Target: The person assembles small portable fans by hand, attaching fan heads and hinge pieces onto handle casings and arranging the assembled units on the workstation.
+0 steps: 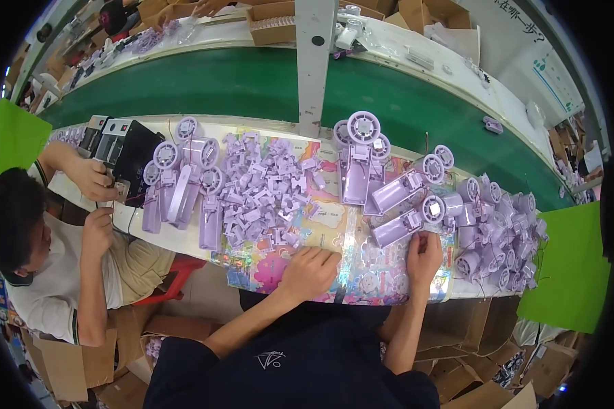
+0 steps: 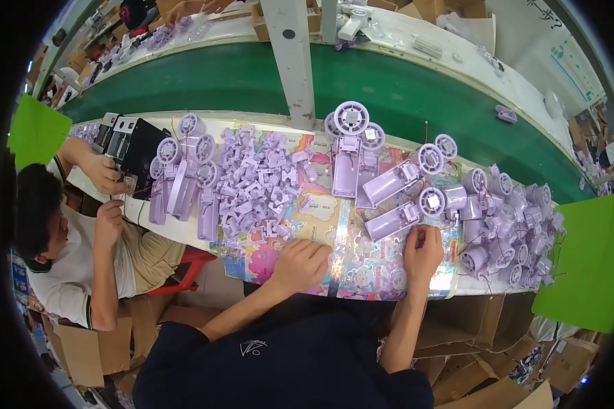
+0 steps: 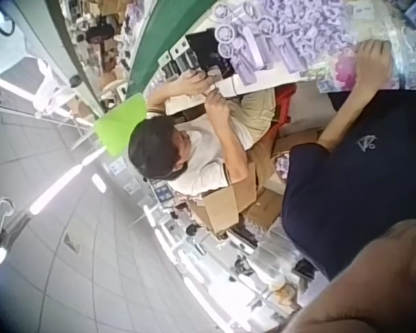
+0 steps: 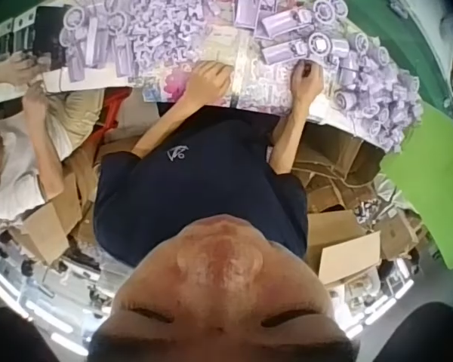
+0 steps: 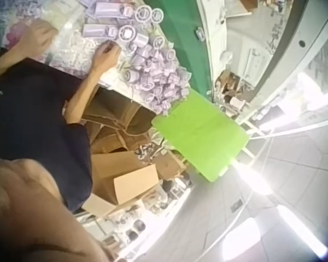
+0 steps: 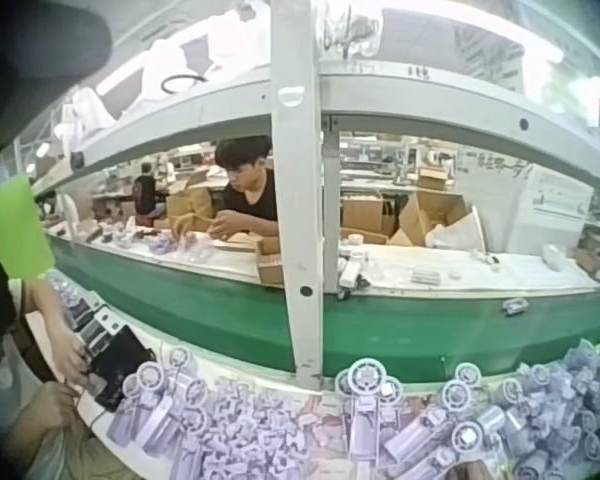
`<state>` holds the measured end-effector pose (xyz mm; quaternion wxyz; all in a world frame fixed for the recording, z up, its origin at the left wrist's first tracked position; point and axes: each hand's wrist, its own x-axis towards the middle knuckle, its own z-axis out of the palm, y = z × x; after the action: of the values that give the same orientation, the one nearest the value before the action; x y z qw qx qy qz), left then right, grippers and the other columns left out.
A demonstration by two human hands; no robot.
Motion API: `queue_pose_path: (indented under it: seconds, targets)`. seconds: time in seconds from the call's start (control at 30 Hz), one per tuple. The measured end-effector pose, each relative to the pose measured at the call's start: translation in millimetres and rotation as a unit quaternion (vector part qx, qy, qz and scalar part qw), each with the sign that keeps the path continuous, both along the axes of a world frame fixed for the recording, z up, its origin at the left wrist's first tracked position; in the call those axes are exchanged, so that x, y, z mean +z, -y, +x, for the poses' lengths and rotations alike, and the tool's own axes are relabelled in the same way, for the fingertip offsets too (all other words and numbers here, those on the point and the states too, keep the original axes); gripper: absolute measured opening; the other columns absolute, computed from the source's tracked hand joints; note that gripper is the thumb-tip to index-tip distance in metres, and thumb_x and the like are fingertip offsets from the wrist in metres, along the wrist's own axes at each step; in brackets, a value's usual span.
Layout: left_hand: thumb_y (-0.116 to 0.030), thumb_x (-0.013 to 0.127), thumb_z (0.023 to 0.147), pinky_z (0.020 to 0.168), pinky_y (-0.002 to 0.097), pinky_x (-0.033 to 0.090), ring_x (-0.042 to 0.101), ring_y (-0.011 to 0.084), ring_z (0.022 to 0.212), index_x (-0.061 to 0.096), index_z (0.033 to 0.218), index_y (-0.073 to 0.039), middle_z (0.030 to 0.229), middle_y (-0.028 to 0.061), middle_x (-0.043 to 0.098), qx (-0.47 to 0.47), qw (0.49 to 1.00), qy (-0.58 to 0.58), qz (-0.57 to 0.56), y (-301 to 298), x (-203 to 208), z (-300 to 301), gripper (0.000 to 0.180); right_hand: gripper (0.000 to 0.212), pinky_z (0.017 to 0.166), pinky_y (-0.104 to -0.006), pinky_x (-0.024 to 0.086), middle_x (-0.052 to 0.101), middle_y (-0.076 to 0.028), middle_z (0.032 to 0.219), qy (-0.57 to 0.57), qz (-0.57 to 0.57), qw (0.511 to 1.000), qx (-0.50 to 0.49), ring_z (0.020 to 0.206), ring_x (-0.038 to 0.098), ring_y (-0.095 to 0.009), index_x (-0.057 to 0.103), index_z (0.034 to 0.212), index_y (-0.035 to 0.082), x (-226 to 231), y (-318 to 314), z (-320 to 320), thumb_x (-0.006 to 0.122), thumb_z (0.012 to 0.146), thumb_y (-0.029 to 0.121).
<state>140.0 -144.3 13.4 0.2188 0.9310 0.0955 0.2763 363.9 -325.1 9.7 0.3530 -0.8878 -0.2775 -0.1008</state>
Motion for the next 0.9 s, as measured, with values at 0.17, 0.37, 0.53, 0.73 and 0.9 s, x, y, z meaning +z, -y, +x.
queue_pose_path:
  seconds: [0.17,0.37,0.53,0.73,0.9]
  targets:
    - [-0.013,0.068,0.082,0.072,0.0378,0.050,0.065,0.0253,0.077,0.066,0.095,-0.007,0.081,0.0072,0.065,-0.001,1.000,-0.005,0.003,-1,-3,0,0.014,0.008,0.060,-0.0377,0.048,0.063,-0.010,0.078,-0.001,-0.001,1.000,0.011,0.063,0.060,-0.025,0.065,0.090,0.002,-1,2,2,0.071,0.092,0.008]
    - [-0.014,0.067,0.084,0.072,0.0370,0.049,0.064,0.0238,0.076,0.065,0.094,-0.007,0.079,0.0059,0.063,0.000,1.000,0.006,0.007,-1,-2,1,0.013,0.009,0.059,-0.0375,0.047,0.061,-0.010,0.077,-0.008,-0.006,1.000,0.001,0.064,0.060,-0.025,0.064,0.089,0.002,1,0,1,0.071,0.092,0.006]
    - [-0.014,0.067,0.083,0.071,0.0367,0.049,0.064,0.0238,0.076,0.066,0.095,-0.007,0.078,0.0062,0.063,-0.002,1.000,0.007,0.005,-1,-3,0,0.013,0.009,0.059,-0.0375,0.048,0.062,-0.010,0.078,0.000,0.004,1.000,0.010,0.064,0.061,-0.026,0.064,0.088,0.002,-2,0,3,0.071,0.091,0.006]
    - [-0.012,0.067,0.082,0.073,0.0369,0.050,0.065,0.0247,0.077,0.066,0.095,-0.006,0.079,0.0069,0.064,-0.014,1.000,0.002,-0.007,0,0,2,0.014,0.008,0.058,-0.0371,0.048,0.062,-0.010,0.078,0.002,-0.005,1.000,0.000,0.063,0.061,-0.026,0.064,0.089,0.002,6,3,0,0.071,0.091,0.006]
    - [-0.008,0.068,0.080,0.072,0.0400,0.053,0.066,0.0278,0.078,0.069,0.095,-0.007,0.083,0.0086,0.067,-0.004,1.000,-0.001,-0.012,-1,2,2,0.016,0.008,0.058,-0.0387,0.049,0.063,-0.012,0.079,0.020,0.008,1.000,0.011,0.063,0.063,-0.027,0.065,0.091,0.003,5,-3,-1,0.072,0.090,0.008]
